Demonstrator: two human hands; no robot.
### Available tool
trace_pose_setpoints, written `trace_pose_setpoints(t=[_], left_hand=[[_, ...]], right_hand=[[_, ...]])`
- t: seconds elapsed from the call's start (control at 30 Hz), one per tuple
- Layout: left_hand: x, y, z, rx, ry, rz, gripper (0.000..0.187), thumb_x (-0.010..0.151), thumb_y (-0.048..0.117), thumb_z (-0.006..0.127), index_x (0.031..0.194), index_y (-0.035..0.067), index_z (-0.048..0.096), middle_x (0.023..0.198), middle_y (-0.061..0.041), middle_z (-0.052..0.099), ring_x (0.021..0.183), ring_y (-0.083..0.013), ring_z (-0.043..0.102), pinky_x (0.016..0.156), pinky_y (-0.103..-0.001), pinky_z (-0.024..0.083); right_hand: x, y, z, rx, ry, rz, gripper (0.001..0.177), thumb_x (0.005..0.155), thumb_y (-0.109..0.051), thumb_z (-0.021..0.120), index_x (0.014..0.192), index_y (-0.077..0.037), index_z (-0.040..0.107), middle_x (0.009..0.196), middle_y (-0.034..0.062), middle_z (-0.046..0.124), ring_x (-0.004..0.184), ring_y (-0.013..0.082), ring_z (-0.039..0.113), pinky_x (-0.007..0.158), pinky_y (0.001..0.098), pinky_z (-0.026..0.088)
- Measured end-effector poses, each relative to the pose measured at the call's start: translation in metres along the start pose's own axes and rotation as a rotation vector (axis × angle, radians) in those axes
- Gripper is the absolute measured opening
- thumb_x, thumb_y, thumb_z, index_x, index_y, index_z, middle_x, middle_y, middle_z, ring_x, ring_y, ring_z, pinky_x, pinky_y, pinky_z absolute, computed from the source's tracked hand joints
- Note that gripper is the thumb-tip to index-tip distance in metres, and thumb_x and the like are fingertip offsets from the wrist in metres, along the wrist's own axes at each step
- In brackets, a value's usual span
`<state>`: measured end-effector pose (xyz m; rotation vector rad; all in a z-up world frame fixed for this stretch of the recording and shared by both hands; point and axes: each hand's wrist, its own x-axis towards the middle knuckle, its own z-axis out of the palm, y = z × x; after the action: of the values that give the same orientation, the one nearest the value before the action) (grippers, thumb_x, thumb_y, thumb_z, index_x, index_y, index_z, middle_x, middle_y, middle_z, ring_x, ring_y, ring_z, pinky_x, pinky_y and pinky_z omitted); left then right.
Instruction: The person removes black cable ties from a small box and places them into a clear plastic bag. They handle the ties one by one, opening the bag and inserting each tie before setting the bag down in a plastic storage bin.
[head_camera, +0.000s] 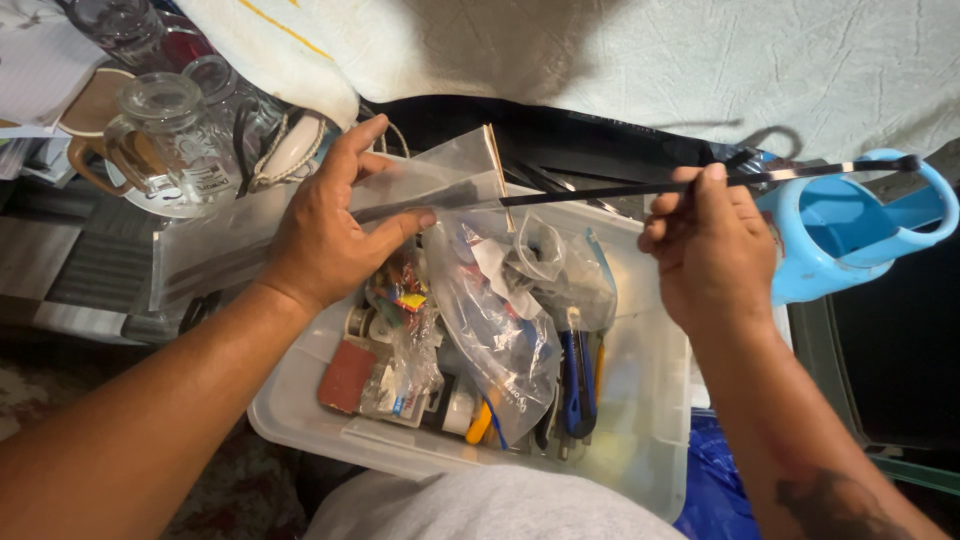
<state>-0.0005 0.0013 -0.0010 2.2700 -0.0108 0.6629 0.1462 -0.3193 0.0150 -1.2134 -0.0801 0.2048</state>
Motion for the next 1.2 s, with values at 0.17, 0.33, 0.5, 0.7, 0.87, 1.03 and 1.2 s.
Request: trace_pose_setpoints(t=[0.17, 0.33, 0.5, 0.7, 0.87, 1.03, 1.2], left_hand=[[0.0, -0.002, 0.0, 0.006, -0.008, 0.0, 0.093, 0.084, 0.034, 0.09, 0.155, 0.007, 0.035, 0.115, -0.012, 0.07, 0.112, -0.0254, 0.07, 0.101, -0.04, 0.054], [-0.001, -0.003, 0.0, 0.026, -0.005, 0.017, 0.093, 0.085, 0.036, 0.09, 0.154, 0.006, 0.035, 0.116, -0.011, 0.07, 0.114, -0.0261, 0.069, 0.104, -0.041, 0.053], [-0.001, -0.002, 0.0, 0.019, 0.003, 0.03, 0.092, 0.085, 0.036, 0.09, 0.154, 0.006, 0.036, 0.116, -0.012, 0.07, 0.114, -0.0261, 0.069, 0.103, -0.041, 0.053], [-0.001, 0.0, -0.001, 0.035, -0.005, -0.032, 0.094, 0.081, 0.037, 0.091, 0.153, 0.008, 0.039, 0.107, -0.01, 0.067, 0.107, -0.0248, 0.068, 0.087, -0.038, 0.057], [0.0, 0.002, -0.001, 0.028, -0.024, -0.093, 0.093, 0.08, 0.039, 0.09, 0.153, 0.009, 0.039, 0.103, -0.008, 0.066, 0.104, -0.0217, 0.068, 0.072, -0.033, 0.059], [-0.001, 0.001, -0.001, 0.014, -0.009, -0.074, 0.091, 0.082, 0.038, 0.09, 0.152, 0.009, 0.041, 0.102, -0.007, 0.066, 0.1, -0.0207, 0.068, 0.073, -0.032, 0.058], [-0.001, -0.001, 0.0, 0.038, 0.019, -0.015, 0.089, 0.083, 0.039, 0.091, 0.151, 0.008, 0.042, 0.101, -0.007, 0.066, 0.104, -0.0228, 0.068, 0.085, -0.036, 0.057]], right_hand=[[-0.007, 0.007, 0.014, 0.023, -0.095, 0.015, 0.024, 0.111, -0.029, 0.054, 0.108, -0.007, 0.061, 0.088, 0.009, 0.068, 0.069, 0.0189, 0.063, 0.063, 0.0333, 0.053], [-0.013, 0.011, 0.031, -0.006, -0.176, 0.04, 0.024, 0.11, -0.028, 0.054, 0.109, -0.006, 0.062, 0.09, 0.0102, 0.071, 0.069, 0.0169, 0.064, 0.062, 0.0306, 0.052], [-0.021, 0.015, 0.051, -0.016, -0.27, 0.092, 0.024, 0.108, -0.027, 0.054, 0.111, -0.005, 0.063, 0.093, 0.0104, 0.071, 0.069, 0.0152, 0.064, 0.061, 0.0284, 0.052], [-0.028, 0.025, 0.077, -0.02, -0.344, 0.13, 0.026, 0.107, -0.024, 0.059, 0.116, -0.001, 0.064, 0.093, 0.0101, 0.071, 0.07, 0.0128, 0.06, 0.063, 0.0284, 0.051], [-0.028, 0.027, 0.084, -0.098, -0.328, 0.165, 0.027, 0.105, -0.025, 0.06, 0.115, -0.001, 0.066, 0.091, 0.01, 0.071, 0.067, 0.0132, 0.06, 0.061, 0.0289, 0.051], [-0.021, 0.023, 0.066, -0.075, -0.233, 0.105, 0.023, 0.104, -0.025, 0.061, 0.113, -0.004, 0.062, 0.091, 0.0126, 0.07, 0.067, 0.0144, 0.061, 0.059, 0.0301, 0.051], [-0.006, 0.009, 0.034, 0.021, -0.169, 0.013, 0.027, 0.109, -0.031, 0.058, 0.11, -0.004, 0.06, 0.091, 0.015, 0.069, 0.067, 0.0172, 0.061, 0.062, 0.0321, 0.052]])
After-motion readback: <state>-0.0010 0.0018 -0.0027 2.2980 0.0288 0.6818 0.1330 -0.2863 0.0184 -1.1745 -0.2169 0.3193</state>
